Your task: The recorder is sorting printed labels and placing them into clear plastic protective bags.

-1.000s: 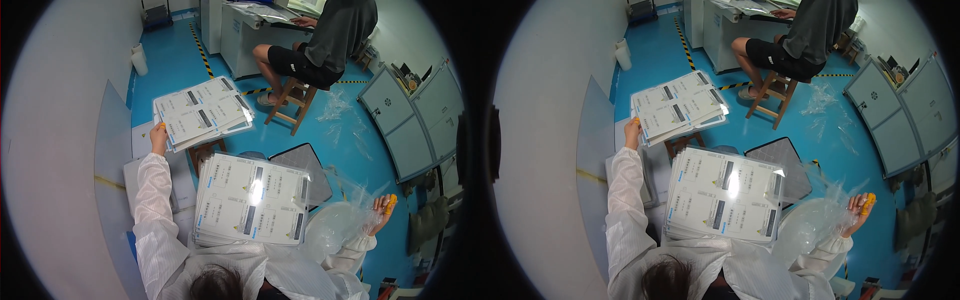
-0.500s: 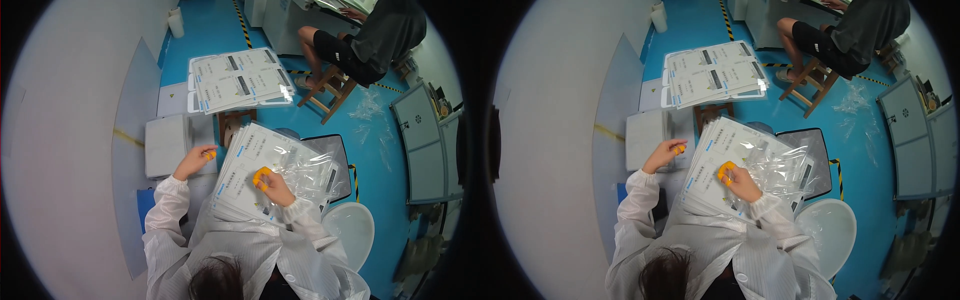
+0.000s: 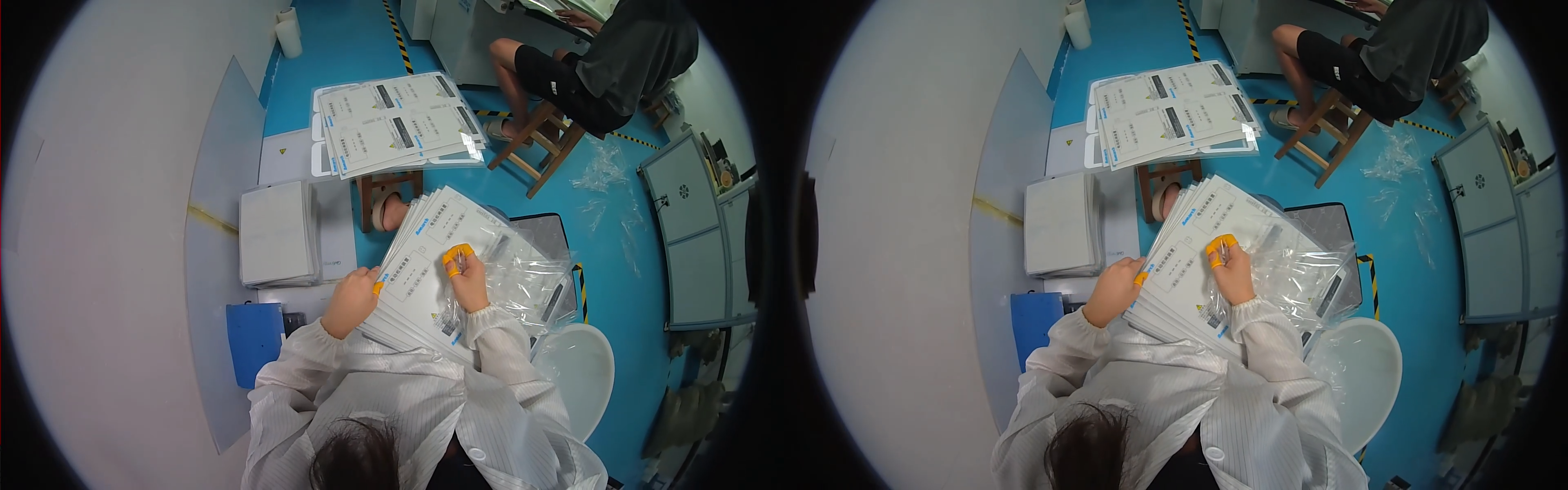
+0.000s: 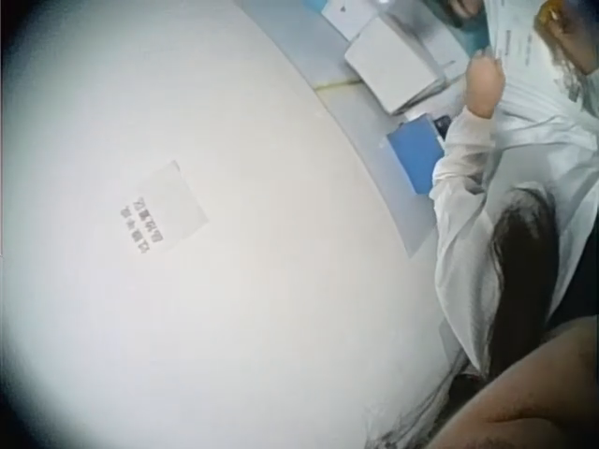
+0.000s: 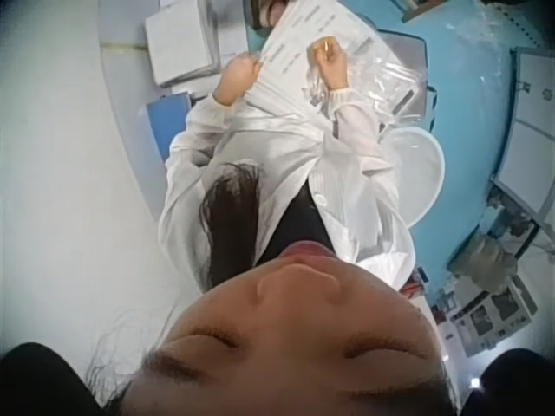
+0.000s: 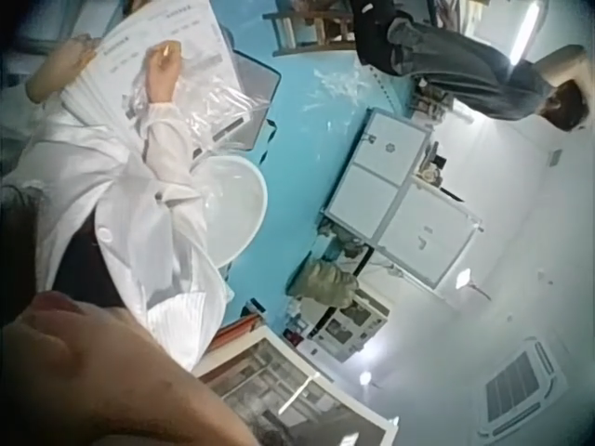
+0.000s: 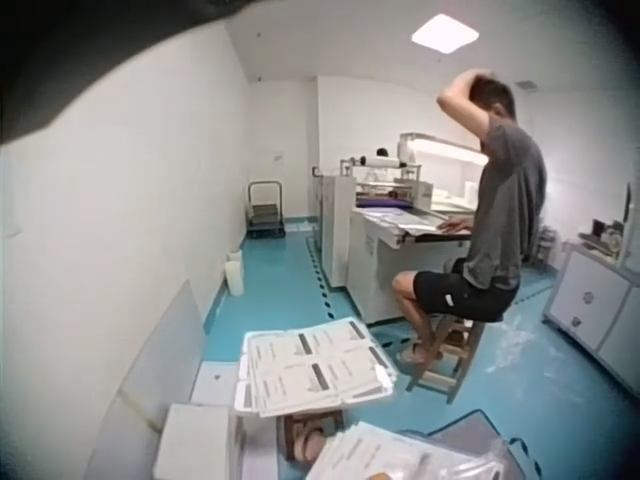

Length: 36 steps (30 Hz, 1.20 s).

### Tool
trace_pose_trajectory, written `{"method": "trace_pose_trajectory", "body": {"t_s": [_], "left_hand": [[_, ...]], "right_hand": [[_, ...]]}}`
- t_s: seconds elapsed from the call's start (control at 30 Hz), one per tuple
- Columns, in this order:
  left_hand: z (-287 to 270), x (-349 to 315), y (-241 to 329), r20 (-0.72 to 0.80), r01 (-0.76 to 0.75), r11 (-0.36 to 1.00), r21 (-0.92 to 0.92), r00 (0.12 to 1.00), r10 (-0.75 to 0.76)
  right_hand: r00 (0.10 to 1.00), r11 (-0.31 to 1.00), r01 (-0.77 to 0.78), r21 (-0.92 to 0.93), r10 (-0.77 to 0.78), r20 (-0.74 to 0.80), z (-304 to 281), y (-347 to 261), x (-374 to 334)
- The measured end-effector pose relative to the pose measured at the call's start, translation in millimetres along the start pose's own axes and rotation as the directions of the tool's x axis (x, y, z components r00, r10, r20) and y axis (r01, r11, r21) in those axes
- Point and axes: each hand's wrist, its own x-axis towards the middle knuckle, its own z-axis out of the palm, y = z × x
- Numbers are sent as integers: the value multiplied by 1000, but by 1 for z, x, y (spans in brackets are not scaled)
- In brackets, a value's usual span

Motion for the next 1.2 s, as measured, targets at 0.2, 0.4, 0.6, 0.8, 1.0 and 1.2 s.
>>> {"method": "trace_pose_trajectory", "body": {"t_s": [0.2, 0.4, 0.6, 0.8, 1.0, 1.2], "left_hand": [[3, 5, 2, -18, 22, 998, -55, 1000, -23], [-7, 6, 7, 87, 47, 996, -71, 995, -41], [-9, 13, 10, 45, 42, 996, -83, 998, -38], [-9, 33, 3, 12, 29, 945, -327, 1000, -27], [6, 45, -12, 127, 102, 834, -543, 991, -38], [1, 55, -9, 400, 412, 270, -870, 911, -100]], "right_hand": [[999, 999, -4, -40, 3, -39, -3, -3, 1], [996, 994, -9, -109, -1, -92, -12, 5, 5], [993, 991, -54, -125, 41, -107, -13, 8, 7], [993, 987, -75, -140, 61, -103, -13, 12, 15], [999, 989, -20, -146, 13, -43, -9, 13, 16], [964, 909, 168, -380, -71, 257, 26, -14, -8]]}}
